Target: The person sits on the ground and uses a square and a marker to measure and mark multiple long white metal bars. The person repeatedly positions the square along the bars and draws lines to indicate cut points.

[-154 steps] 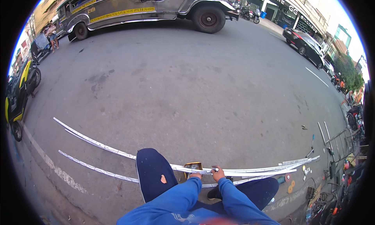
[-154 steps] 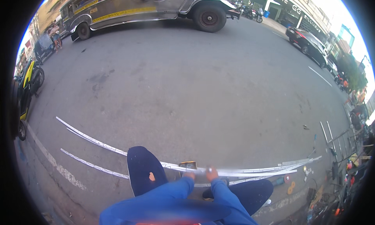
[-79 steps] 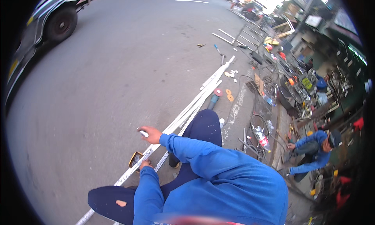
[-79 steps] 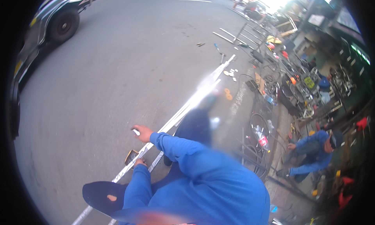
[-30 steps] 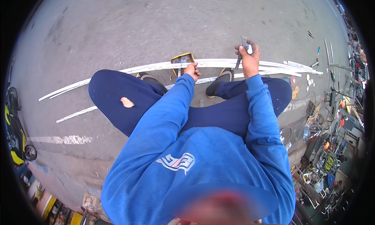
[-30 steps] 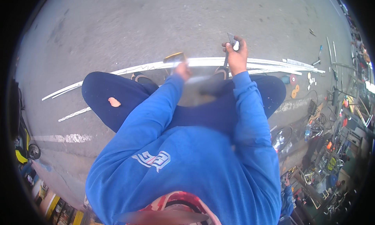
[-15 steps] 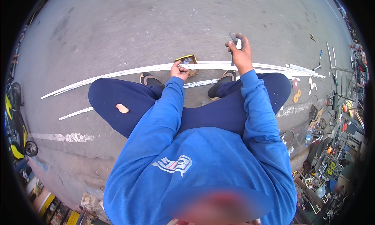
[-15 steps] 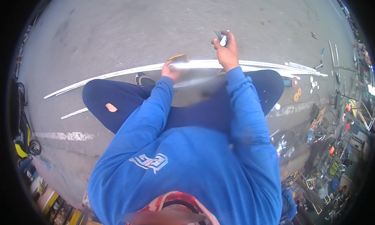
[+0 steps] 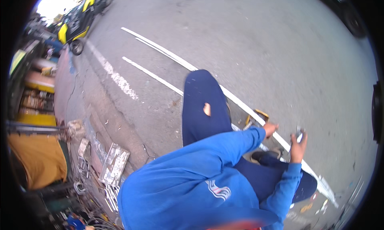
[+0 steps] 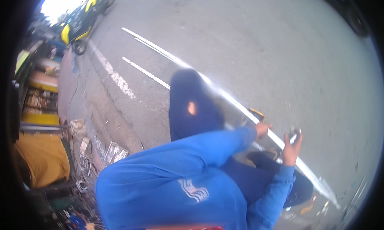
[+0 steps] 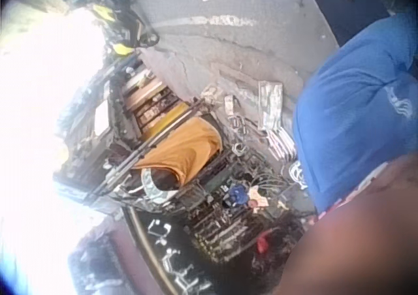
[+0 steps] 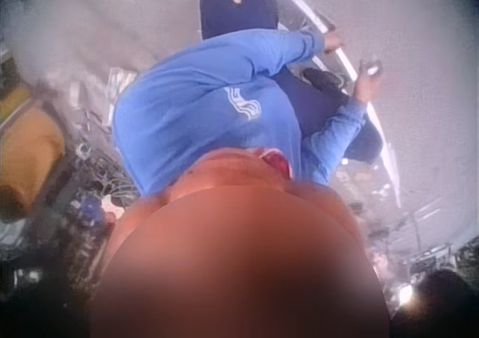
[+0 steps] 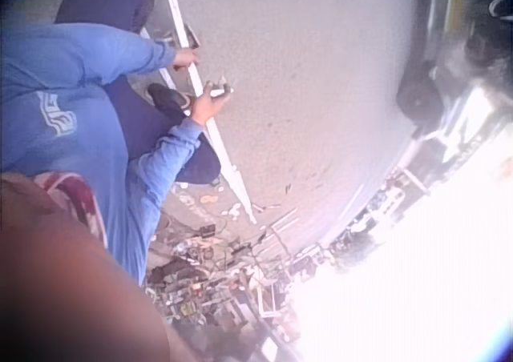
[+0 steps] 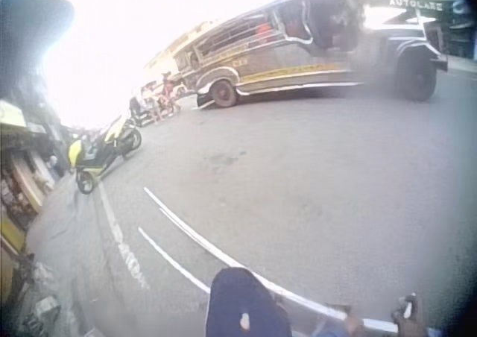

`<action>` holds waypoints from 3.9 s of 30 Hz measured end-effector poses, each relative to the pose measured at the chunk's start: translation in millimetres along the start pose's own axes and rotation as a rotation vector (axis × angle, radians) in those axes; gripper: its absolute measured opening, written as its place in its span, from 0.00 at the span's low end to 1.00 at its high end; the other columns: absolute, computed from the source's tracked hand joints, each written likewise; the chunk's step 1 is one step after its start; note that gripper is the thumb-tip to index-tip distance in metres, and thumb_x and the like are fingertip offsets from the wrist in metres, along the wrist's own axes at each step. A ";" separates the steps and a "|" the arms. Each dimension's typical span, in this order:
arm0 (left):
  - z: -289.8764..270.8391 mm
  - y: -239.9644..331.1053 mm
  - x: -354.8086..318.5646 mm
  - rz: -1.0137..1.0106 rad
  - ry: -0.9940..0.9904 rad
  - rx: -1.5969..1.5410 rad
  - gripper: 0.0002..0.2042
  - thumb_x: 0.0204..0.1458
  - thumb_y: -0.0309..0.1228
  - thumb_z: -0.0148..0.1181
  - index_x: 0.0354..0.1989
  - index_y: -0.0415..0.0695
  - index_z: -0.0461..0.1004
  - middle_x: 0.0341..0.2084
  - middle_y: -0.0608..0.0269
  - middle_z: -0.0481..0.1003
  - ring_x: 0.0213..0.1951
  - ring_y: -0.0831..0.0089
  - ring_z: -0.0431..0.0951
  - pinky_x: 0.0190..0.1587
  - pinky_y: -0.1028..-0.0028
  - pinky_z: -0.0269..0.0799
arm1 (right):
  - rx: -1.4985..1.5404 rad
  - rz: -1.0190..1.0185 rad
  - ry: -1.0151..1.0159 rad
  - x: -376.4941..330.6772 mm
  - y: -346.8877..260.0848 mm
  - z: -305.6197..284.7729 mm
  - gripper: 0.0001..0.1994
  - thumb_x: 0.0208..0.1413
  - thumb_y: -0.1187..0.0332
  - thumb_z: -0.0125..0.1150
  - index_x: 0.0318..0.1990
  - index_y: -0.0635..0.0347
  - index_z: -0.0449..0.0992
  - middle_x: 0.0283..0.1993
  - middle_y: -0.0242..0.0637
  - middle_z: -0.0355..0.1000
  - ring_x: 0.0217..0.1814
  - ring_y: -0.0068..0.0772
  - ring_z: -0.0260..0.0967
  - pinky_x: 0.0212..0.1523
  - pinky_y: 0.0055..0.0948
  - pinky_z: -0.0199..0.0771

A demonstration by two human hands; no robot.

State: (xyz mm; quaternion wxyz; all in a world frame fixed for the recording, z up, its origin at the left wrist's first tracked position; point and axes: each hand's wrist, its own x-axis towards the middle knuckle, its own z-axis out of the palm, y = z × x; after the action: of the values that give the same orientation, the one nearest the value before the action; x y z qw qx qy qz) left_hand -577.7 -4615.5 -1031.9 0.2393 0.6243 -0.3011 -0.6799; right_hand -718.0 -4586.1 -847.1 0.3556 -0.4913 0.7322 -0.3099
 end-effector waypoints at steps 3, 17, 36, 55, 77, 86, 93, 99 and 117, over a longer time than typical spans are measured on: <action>-17.7 -32.4 3.9 -0.131 -0.070 -0.328 0.09 0.55 0.34 0.47 0.29 0.44 0.71 0.13 0.60 0.66 0.12 0.71 0.64 0.14 0.67 0.55 | 0.023 -0.081 -0.090 -1.8 7.1 3.2 0.24 0.48 0.76 0.60 0.55 0.64 0.63 0.45 0.41 0.67 0.47 0.32 0.64 0.51 0.30 0.63; -43.7 -83.2 51.6 -0.075 0.043 0.082 0.11 0.49 0.37 0.60 0.29 0.39 0.76 0.19 0.56 0.73 0.17 0.69 0.69 0.17 0.66 0.61 | -0.476 -0.115 -0.273 -13.9 12.3 35.5 0.21 0.46 0.78 0.58 0.50 0.55 0.69 0.42 0.55 0.74 0.47 0.56 0.71 0.46 0.45 0.71; -57.8 -82.2 64.4 0.225 -0.081 0.946 0.08 0.43 0.25 0.57 0.32 0.42 0.80 0.32 0.48 0.79 0.37 0.56 0.79 0.43 0.62 0.73 | -0.790 -0.151 -0.271 18.0 89.1 121.3 0.18 0.50 0.72 0.55 0.50 0.48 0.68 0.38 0.50 0.73 0.41 0.55 0.72 0.42 0.49 0.73; -48.2 -57.3 15.3 -0.067 0.197 -0.163 0.11 0.53 0.31 0.59 0.43 0.39 0.73 0.21 0.63 0.71 0.15 0.76 0.64 0.15 0.74 0.59 | -1.061 -0.301 -0.333 11.1 70.2 129.4 0.22 0.54 0.72 0.51 0.58 0.42 0.65 0.50 0.39 0.70 0.55 0.43 0.68 0.55 0.53 0.61; -43.5 -5.0 -6.3 -0.306 0.169 -0.439 0.10 0.56 0.36 0.58 0.36 0.41 0.73 0.22 0.65 0.73 0.16 0.78 0.64 0.17 0.75 0.60 | -0.973 -0.317 -0.271 26.7 79.1 141.4 0.22 0.50 0.72 0.53 0.55 0.42 0.67 0.46 0.39 0.68 0.54 0.42 0.65 0.53 0.47 0.64; -50.8 1.4 -12.8 -0.337 0.099 -0.339 0.20 0.58 0.39 0.54 0.53 0.37 0.70 0.39 0.58 0.74 0.37 0.70 0.71 0.39 0.70 0.66 | -0.840 -0.230 -0.284 31.9 70.6 142.7 0.21 0.49 0.74 0.53 0.52 0.39 0.71 0.47 0.38 0.69 0.55 0.44 0.65 0.54 0.49 0.64; -45.0 -8.0 -6.9 -0.298 0.166 -0.495 0.09 0.57 0.34 0.57 0.33 0.40 0.74 0.19 0.65 0.71 0.16 0.78 0.65 0.18 0.75 0.62 | -0.825 -0.201 -0.302 30.2 64.5 138.7 0.21 0.51 0.73 0.52 0.52 0.38 0.72 0.48 0.38 0.69 0.55 0.44 0.64 0.55 0.49 0.65; -47.6 -3.4 -10.2 -0.310 0.167 -0.457 0.09 0.57 0.33 0.56 0.33 0.40 0.73 0.19 0.65 0.71 0.16 0.78 0.65 0.18 0.75 0.62 | -0.804 -0.177 -0.290 30.7 65.2 140.0 0.20 0.52 0.73 0.51 0.51 0.38 0.73 0.47 0.38 0.69 0.55 0.44 0.65 0.55 0.50 0.64; -43.5 -3.8 -9.9 -0.256 0.205 -0.425 0.09 0.57 0.32 0.57 0.32 0.38 0.72 0.15 0.64 0.69 0.14 0.76 0.65 0.16 0.73 0.61 | -0.777 -0.055 -0.304 35.6 77.6 146.7 0.19 0.51 0.72 0.51 0.49 0.40 0.74 0.49 0.38 0.68 0.60 0.43 0.61 0.61 0.53 0.53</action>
State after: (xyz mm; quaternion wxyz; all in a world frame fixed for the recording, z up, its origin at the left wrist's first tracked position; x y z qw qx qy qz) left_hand -533.2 -4610.7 -1029.4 0.3064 0.6588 -0.0443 -0.6857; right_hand -645.1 -4609.7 -998.5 0.2392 -0.6485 0.7205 0.0561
